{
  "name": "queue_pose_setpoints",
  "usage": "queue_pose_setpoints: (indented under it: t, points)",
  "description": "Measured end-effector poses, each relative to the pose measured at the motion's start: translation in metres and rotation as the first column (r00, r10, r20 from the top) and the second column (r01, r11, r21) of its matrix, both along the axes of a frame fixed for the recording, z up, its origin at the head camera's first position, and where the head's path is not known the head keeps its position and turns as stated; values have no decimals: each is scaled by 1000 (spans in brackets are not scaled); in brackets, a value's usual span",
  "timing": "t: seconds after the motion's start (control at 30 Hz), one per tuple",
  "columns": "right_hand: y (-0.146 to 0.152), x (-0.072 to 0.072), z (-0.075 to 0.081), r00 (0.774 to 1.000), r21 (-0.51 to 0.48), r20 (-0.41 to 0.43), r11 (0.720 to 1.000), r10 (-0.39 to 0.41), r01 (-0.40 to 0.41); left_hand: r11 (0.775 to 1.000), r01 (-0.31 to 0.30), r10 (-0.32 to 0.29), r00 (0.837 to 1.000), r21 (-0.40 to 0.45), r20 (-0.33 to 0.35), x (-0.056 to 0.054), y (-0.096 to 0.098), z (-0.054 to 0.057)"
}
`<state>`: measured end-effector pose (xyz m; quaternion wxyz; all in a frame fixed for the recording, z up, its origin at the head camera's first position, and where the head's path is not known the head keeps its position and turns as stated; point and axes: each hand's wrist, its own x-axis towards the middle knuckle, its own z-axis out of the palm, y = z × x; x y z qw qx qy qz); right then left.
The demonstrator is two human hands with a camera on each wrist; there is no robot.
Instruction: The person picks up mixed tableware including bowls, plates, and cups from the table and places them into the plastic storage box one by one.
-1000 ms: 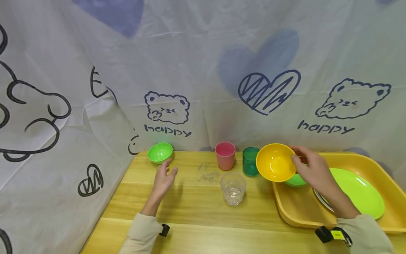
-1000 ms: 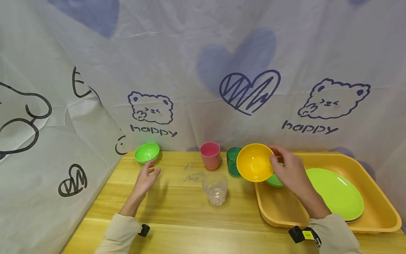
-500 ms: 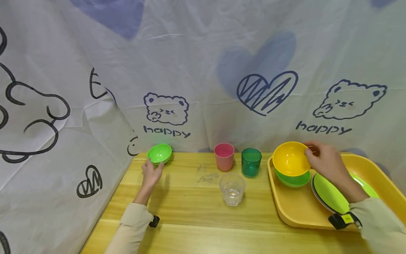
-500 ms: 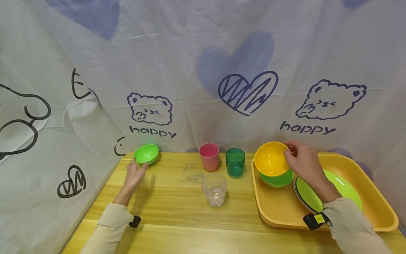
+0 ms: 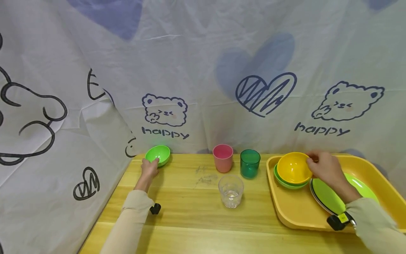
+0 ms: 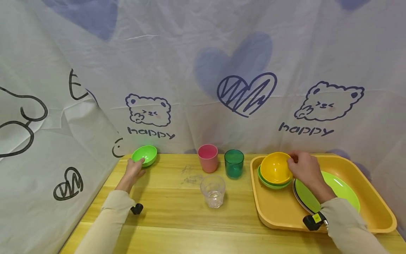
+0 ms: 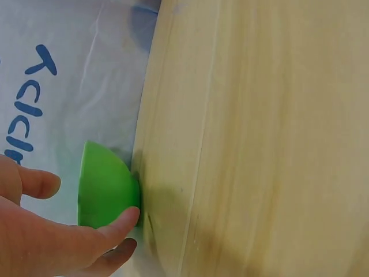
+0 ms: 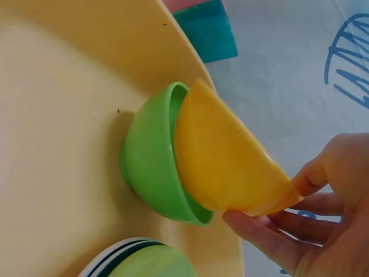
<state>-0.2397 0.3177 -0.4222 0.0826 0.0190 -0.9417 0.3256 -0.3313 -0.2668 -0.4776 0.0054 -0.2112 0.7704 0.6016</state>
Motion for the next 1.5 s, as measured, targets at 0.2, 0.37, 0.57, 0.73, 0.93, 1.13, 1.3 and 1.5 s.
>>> queue_pose_setpoints:
  t: [0.2, 0.37, 0.57, 0.73, 0.93, 1.13, 1.3, 1.5]
  points:
    - [1, 0, -7, 999, -19, 31, 999, -26, 27, 975, -56, 61, 998, 214, -18, -8, 2, 0]
    - [0, -1, -11, 997, -61, 74, 998, -27, 32, 932, -79, 107, 993, 355, -59, -11, 0, -3]
    - [1, -2, -18, 993, -109, 119, 994, -14, 27, 916, -98, 135, 988, 390, -70, -12, -1, -8]
    - [4, -3, -22, 990, -123, 141, 992, -21, 39, 913, -98, 137, 988, 395, -72, -13, -2, -10]
    - [5, -3, -22, 982, -173, 188, 984, 3, 31, 899, -104, 151, 986, 426, -78, -15, -5, -10]
    - [6, -4, -26, 981, -168, 194, 985, 2, 32, 888, -114, 163, 984, 445, -73, -12, -8, -11]
    - [7, -4, -23, 980, -158, 197, 987, 5, 27, 877, -119, 164, 985, 466, -57, -10, -10, -11]
    - [8, 0, -17, 976, -119, 217, 993, 18, 8, 894, -94, 137, 988, 439, -66, -6, -12, -10]
